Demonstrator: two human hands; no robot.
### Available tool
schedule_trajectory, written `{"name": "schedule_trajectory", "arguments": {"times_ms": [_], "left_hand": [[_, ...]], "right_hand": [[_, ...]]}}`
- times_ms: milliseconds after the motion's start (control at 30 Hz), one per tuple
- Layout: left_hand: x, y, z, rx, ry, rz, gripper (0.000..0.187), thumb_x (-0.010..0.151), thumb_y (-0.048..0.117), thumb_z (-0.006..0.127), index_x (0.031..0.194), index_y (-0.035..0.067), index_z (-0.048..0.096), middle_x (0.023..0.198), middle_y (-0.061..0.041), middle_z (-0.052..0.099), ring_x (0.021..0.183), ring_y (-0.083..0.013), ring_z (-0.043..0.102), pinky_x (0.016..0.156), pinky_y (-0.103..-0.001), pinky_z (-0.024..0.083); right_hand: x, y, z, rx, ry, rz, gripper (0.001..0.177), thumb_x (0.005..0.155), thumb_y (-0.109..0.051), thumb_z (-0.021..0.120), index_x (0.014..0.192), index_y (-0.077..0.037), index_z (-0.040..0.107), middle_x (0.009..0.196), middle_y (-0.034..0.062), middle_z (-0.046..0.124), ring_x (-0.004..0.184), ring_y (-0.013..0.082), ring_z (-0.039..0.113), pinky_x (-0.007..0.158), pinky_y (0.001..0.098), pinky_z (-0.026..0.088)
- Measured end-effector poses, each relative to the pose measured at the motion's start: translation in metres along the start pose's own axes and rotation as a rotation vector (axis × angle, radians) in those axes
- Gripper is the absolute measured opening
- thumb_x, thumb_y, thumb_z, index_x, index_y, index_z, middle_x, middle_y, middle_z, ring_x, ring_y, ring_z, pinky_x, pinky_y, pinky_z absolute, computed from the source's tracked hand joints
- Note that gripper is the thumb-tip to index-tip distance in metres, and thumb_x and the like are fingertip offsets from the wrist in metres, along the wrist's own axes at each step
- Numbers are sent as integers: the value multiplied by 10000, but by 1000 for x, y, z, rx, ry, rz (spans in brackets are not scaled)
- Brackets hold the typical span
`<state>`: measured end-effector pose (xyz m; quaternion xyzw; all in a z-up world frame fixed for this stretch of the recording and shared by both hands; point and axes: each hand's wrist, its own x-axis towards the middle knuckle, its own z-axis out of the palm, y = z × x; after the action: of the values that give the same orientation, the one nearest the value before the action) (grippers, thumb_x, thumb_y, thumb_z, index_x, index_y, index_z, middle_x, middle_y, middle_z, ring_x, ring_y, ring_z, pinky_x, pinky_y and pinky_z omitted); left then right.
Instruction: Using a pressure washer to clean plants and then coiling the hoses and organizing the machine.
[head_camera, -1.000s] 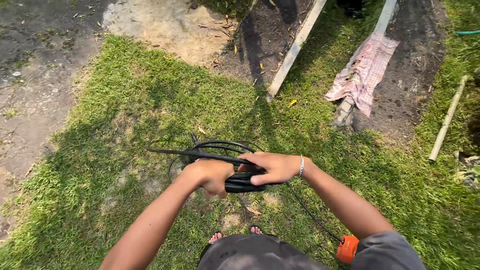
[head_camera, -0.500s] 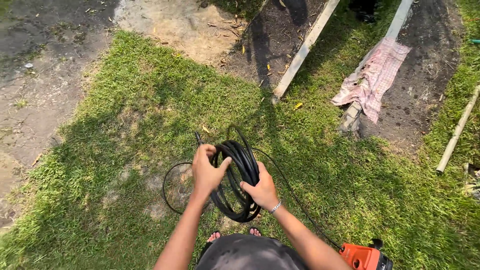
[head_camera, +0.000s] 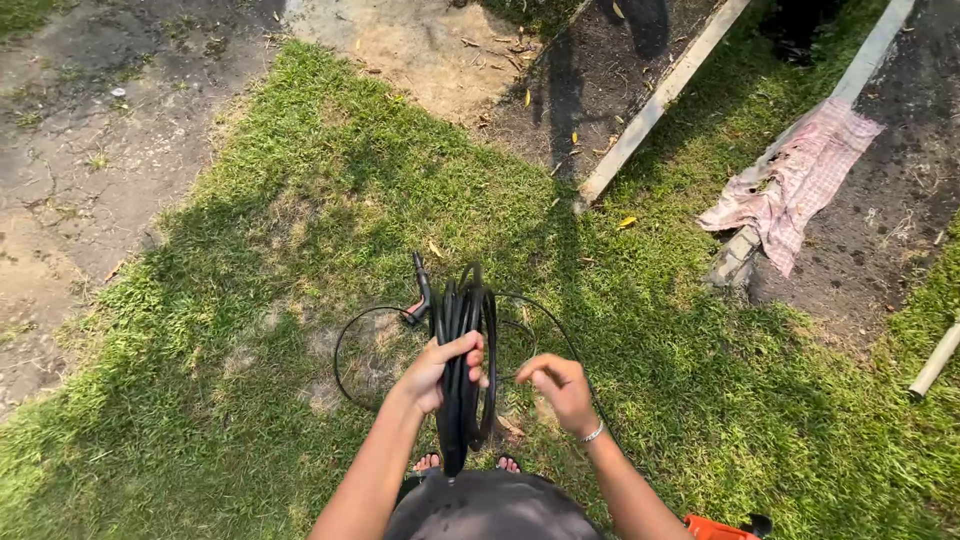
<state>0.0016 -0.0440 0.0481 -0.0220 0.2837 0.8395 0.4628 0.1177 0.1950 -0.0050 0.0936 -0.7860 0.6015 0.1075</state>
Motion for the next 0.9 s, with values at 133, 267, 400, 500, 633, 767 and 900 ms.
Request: {"name": "schedule_trajectory", "arguments": {"times_ms": [133,267,400,500,633,767,900], "left_hand": [[-76,56,75,391,-156,-5,269,901,200,777,975,12,599,651,-32,567,529,-139,592,541,-359,563],[-151,93,132,524,-263,3,417,805,196,865,973,-49,574,628,-62,562,498,-159,573,511,-347,535],[-203,114,162,461,-191,149,378,778,127,844,966,-62,575,610,-54,555,449,-149,549,467,-324,511],[-225,128,157,121,-350,482,266,880,114,765,990,-33,571,622,-7,569,477,-112,571,504,-289,526],[-250,144,153,-471,-679,1081,266,1144,219,611,1000,4,555,770,6,666,698,-66,669,772,-204,566],[-221,192,38,-287,-372,1405,296,1126,250,589,902,59,555,778,-13,643,775,-128,672,841,-273,579],[-120,187,13,-370,-15,1509,348,1053,320,629,788,104,569,764,-31,621,799,-192,639,864,-356,578]], "right_hand": [[72,2,-15,-210,246,238,749,791,-87,816,1429,-142,427,1425,80,570,1194,244,650,995,391,564],[158,-5,7,-284,193,146,1071,718,-54,850,1564,-225,217,1609,109,353,1362,318,502,1045,454,486],[209,68,37,-103,97,-38,540,842,-197,802,1283,-98,505,1224,141,588,1081,289,591,930,434,506],[179,161,54,-175,-149,256,217,976,-281,653,939,-82,733,857,62,764,785,172,721,786,353,573],[55,218,33,-276,-180,658,516,953,-570,545,819,-112,741,721,24,712,722,170,677,732,342,513],[-21,204,-4,-125,-3,956,645,972,-593,539,634,-45,583,582,73,592,564,218,597,617,368,470],[-10,128,-5,682,251,934,523,1011,-435,649,623,-193,394,539,-74,344,488,128,338,579,331,413]]}}
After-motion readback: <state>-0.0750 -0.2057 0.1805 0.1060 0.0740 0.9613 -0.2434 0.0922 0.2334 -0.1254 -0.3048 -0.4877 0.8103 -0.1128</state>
